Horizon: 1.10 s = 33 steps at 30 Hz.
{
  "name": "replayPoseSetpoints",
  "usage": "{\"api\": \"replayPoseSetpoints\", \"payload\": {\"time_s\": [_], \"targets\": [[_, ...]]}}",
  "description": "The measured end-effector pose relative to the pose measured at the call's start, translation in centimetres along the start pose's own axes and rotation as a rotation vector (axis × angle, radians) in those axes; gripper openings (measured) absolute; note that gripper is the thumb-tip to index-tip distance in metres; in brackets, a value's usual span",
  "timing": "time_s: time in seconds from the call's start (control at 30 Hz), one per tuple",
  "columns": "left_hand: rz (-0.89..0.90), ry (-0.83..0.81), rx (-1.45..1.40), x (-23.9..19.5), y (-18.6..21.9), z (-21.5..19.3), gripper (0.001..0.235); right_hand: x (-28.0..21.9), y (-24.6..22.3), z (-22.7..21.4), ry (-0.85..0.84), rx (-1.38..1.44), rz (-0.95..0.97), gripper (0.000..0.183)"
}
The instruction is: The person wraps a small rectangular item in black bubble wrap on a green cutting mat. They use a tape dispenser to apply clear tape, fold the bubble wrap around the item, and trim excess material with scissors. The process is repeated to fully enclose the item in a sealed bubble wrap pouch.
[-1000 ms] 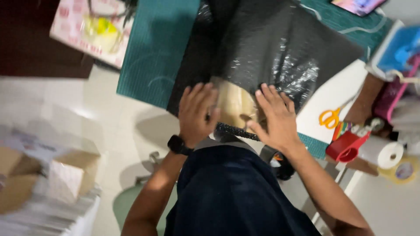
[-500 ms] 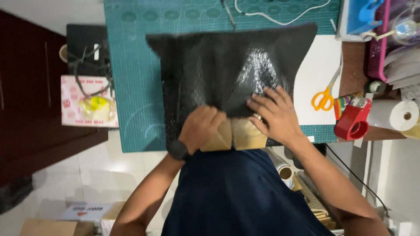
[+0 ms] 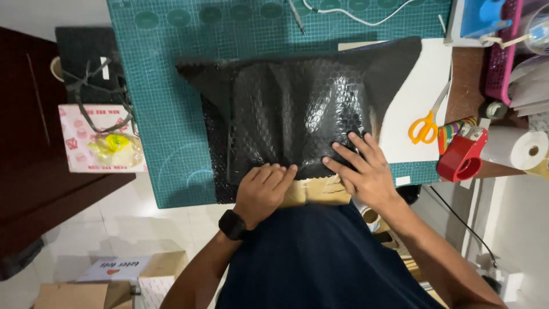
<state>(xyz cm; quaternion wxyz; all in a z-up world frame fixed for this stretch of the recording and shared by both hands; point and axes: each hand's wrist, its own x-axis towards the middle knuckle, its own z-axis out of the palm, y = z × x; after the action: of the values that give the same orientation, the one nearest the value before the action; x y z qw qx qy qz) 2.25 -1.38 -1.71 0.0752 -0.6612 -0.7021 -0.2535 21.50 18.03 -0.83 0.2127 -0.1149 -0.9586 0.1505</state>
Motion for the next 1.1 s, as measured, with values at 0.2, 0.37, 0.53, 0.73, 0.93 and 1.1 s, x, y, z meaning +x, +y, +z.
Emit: {"api": "replayPoseSetpoints", "payload": {"time_s": [0.2, 0.37, 0.53, 0.73, 0.93, 1.1], "targets": [[0.015, 0.047, 0.002, -1.6, 0.6, 1.0, 0.027, -0.6, -0.6, -0.3, -0.003, -0.052, -0.002, 0.023], [0.012, 0.069, 0.01, -2.6, 0.8, 1.4, 0.028, -0.6, -1.4, -0.8, 0.044, -0.009, 0.028, 0.024], [0.012, 0.106, 0.025, -2.4, 0.9, 1.4, 0.026, -1.3, -1.3, 0.1, 0.051, -0.023, 0.021, 0.028], [0.035, 0.13, 0.038, -2.1, 1.2, 0.9, 0.026, -2.0, -1.7, 0.2, 0.079, -0.037, 0.01, 0.03], [-0.042, 0.089, 0.011, -1.4, 1.9, 0.4, 0.034, -1.6, -1.5, 1.1, 0.162, -0.037, -0.026, 0.032], [-0.054, 0.058, 0.015, -1.5, 3.6, -0.3, 0.049, -6.7, 2.0, 1.8, 0.213, 0.128, -0.024, 0.037]]}}
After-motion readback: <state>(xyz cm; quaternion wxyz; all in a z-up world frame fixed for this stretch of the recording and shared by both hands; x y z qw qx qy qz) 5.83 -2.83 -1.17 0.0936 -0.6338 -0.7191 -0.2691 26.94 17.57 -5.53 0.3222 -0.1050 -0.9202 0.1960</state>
